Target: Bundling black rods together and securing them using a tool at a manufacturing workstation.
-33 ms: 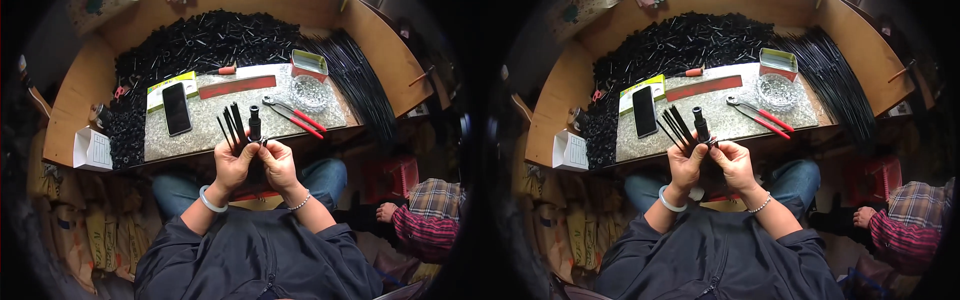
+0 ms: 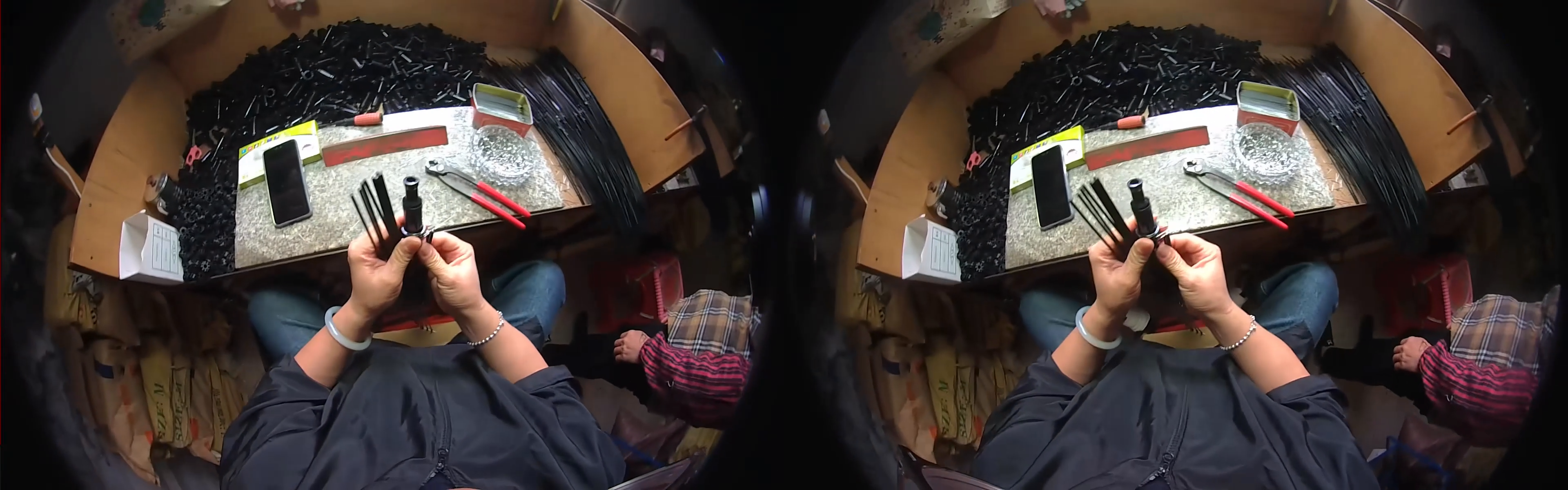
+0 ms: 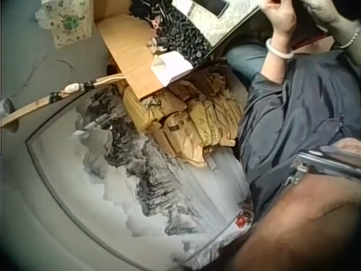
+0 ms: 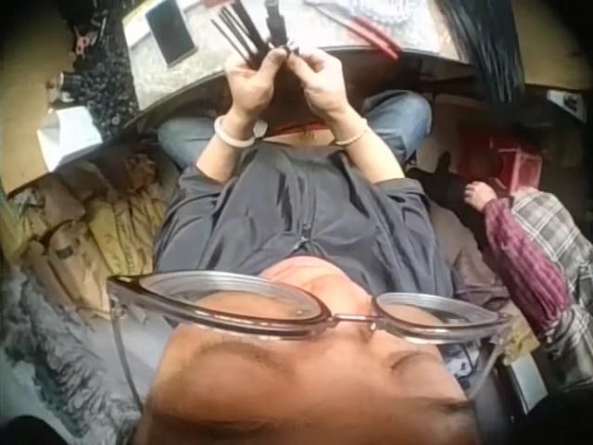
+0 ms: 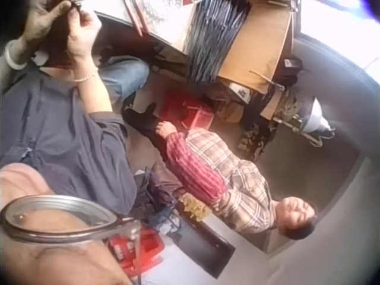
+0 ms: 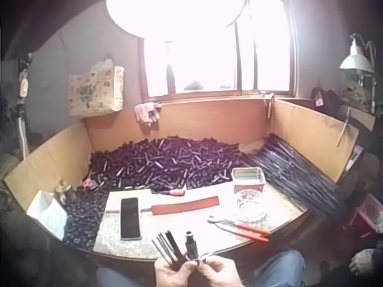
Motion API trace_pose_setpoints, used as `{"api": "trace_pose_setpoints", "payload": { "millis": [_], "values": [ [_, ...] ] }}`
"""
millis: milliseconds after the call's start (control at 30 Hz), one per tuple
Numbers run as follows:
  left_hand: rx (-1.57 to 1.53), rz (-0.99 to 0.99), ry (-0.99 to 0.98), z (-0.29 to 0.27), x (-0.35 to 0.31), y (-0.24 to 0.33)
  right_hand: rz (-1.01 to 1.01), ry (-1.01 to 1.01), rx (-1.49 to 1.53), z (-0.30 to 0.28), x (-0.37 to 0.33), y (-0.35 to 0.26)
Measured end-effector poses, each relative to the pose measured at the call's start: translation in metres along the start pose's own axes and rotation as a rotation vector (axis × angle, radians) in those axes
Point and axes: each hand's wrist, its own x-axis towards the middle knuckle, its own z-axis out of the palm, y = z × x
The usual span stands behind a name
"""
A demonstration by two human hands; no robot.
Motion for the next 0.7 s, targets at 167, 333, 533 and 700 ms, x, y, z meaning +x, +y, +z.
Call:
{"api": "trace_pose_setpoints", "payload": {
  "millis": [167, 333, 533, 700],
  "values": [
    [0.068, -0.073, 0.150, 0.015, -0.007, 0.004, -0.029, 0.041, -0.103, 0.000, -0.008, 0.002],
    [0.011, 0.027, 0.092, -0.001, -0.017, 0.001, -0.004, -0.104, -0.027, 0.003, -0.011, 0.012],
    [0.030, 0.059, 0.051, -0.004, -0.007, -0.008, 0.009, -0.144, -0.048, 0.000, 0.002, 0.004],
    [0.015, 0.055, 0.012, -0.008, -0.006, -0.013, 0.073, -0.167, 0.054, -0.002, 0.008, 0.002]
  ]
}}
